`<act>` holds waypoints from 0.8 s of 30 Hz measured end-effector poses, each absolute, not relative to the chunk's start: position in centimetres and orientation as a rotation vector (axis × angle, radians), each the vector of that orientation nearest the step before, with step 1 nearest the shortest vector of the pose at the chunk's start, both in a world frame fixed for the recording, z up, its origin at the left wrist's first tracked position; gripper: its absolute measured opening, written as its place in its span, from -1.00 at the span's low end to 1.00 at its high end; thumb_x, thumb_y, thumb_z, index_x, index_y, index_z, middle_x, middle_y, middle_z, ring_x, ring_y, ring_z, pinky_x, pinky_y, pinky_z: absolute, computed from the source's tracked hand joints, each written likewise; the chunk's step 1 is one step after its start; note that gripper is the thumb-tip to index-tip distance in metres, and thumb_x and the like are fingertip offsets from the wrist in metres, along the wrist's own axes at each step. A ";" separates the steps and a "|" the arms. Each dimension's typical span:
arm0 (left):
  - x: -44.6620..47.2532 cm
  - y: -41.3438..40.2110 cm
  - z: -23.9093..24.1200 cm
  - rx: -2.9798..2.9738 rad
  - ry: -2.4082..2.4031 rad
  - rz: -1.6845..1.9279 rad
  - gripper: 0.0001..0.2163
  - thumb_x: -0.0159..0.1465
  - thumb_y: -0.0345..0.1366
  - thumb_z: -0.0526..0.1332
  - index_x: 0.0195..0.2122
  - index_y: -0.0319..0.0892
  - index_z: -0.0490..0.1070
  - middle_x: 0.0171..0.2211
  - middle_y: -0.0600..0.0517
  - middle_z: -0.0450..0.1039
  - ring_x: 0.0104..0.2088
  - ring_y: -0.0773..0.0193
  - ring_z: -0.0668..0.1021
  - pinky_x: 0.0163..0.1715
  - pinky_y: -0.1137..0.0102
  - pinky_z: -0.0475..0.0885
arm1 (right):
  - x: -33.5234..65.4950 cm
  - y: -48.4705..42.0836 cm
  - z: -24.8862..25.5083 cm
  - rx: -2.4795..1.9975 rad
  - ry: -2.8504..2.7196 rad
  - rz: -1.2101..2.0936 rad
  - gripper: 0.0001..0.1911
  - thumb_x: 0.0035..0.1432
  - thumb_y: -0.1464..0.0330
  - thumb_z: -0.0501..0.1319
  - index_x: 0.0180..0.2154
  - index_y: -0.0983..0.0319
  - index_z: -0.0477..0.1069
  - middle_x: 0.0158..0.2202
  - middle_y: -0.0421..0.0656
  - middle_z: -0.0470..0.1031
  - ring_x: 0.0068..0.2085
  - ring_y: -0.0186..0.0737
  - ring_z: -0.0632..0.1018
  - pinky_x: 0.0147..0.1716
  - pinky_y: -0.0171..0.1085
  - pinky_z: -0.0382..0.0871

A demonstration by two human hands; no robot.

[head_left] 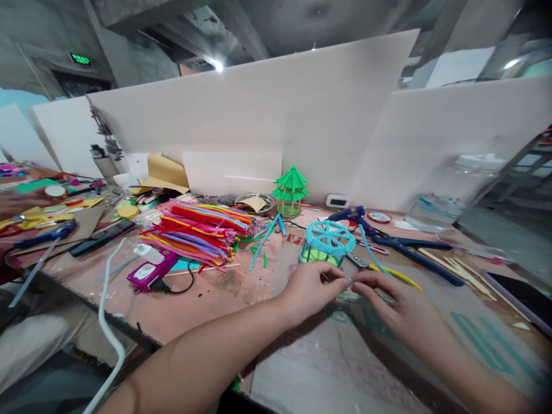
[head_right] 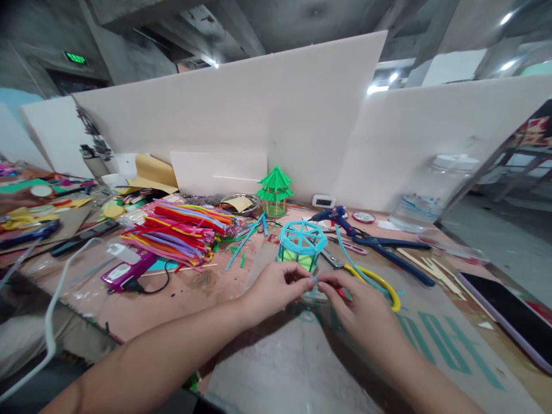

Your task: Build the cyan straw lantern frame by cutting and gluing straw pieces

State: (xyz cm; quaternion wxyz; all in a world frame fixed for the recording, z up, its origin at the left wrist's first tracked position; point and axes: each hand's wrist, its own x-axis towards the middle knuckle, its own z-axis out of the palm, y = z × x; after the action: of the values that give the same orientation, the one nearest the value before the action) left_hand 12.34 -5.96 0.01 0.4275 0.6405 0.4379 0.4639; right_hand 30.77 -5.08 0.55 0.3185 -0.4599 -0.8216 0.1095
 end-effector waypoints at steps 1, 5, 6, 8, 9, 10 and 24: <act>12.3 -6.0 0.0 1.614 1.096 1.169 -0.83 0.17 -0.25 0.23 -0.33 -0.25 0.53 -0.42 0.03 0.51 -0.44 0.37 0.45 -0.41 0.49 0.32 | 30.7 -5.1 0.6 -1.212 -2.165 0.290 -0.74 0.21 0.17 0.10 -0.27 0.17 0.47 -0.29 -0.14 0.57 -0.27 -0.13 0.57 -0.28 -0.23 0.41; 12.3 -6.0 0.0 1.652 1.115 1.186 -0.83 0.18 -0.25 0.22 -0.34 -0.24 0.52 -0.41 0.02 0.51 -0.40 0.35 0.47 -0.38 0.48 0.34 | 30.6 -5.3 0.7 -1.228 -2.189 0.306 -0.74 0.23 0.18 0.08 -0.27 0.17 0.46 -0.29 -0.15 0.56 -0.27 -0.14 0.56 -0.28 -0.23 0.39; 12.3 -6.0 0.0 1.652 1.108 1.183 -0.83 0.18 -0.25 0.22 -0.34 -0.24 0.52 -0.40 0.02 0.51 -0.39 0.35 0.48 -0.37 0.48 0.34 | 30.6 -5.3 0.8 -1.235 -2.194 0.308 -0.74 0.23 0.19 0.08 -0.27 0.17 0.46 -0.29 -0.15 0.56 -0.27 -0.15 0.55 -0.29 -0.24 0.38; 12.3 -5.9 -0.1 1.652 1.089 1.171 -0.82 0.19 -0.24 0.22 -0.32 -0.24 0.52 -0.39 0.02 0.51 -0.39 0.35 0.47 -0.37 0.49 0.34 | 30.6 -5.4 0.9 -1.248 -2.196 0.310 -0.74 0.23 0.20 0.07 -0.27 0.17 0.46 -0.30 -0.15 0.56 -0.29 -0.15 0.55 -0.30 -0.24 0.37; 12.2 -5.9 -0.1 1.650 1.081 1.164 -0.81 0.19 -0.23 0.22 -0.31 -0.23 0.52 -0.40 0.03 0.51 -0.40 0.36 0.47 -0.37 0.49 0.34 | 30.6 -5.5 0.9 -1.253 -2.196 0.310 -0.74 0.24 0.20 0.07 -0.27 0.18 0.46 -0.30 -0.15 0.56 -0.29 -0.15 0.55 -0.30 -0.24 0.37; 12.2 -5.9 -0.1 1.646 1.074 1.159 -0.81 0.19 -0.21 0.22 -0.30 -0.23 0.52 -0.40 0.03 0.51 -0.41 0.37 0.47 -0.37 0.49 0.34 | 30.6 -5.5 0.9 -1.256 -2.197 0.309 -0.74 0.24 0.20 0.07 -0.27 0.18 0.46 -0.31 -0.15 0.56 -0.30 -0.16 0.55 -0.31 -0.24 0.37; 12.0 -6.0 0.1 1.687 1.109 1.129 -0.82 0.22 -0.24 0.18 -0.35 -0.23 0.50 -0.45 0.05 0.48 -0.46 0.39 0.43 -0.42 0.51 0.31 | 30.8 -5.3 0.6 -1.202 -2.208 0.215 -0.74 0.22 0.22 0.08 -0.29 0.17 0.50 -0.30 -0.13 0.58 -0.28 -0.15 0.57 -0.32 -0.26 0.39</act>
State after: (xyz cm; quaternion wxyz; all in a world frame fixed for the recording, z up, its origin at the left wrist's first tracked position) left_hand 12.05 -5.96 0.06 0.4023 0.6678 0.4388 0.4468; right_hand 30.75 -5.26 0.62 0.3043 -0.4538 -0.8336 0.0810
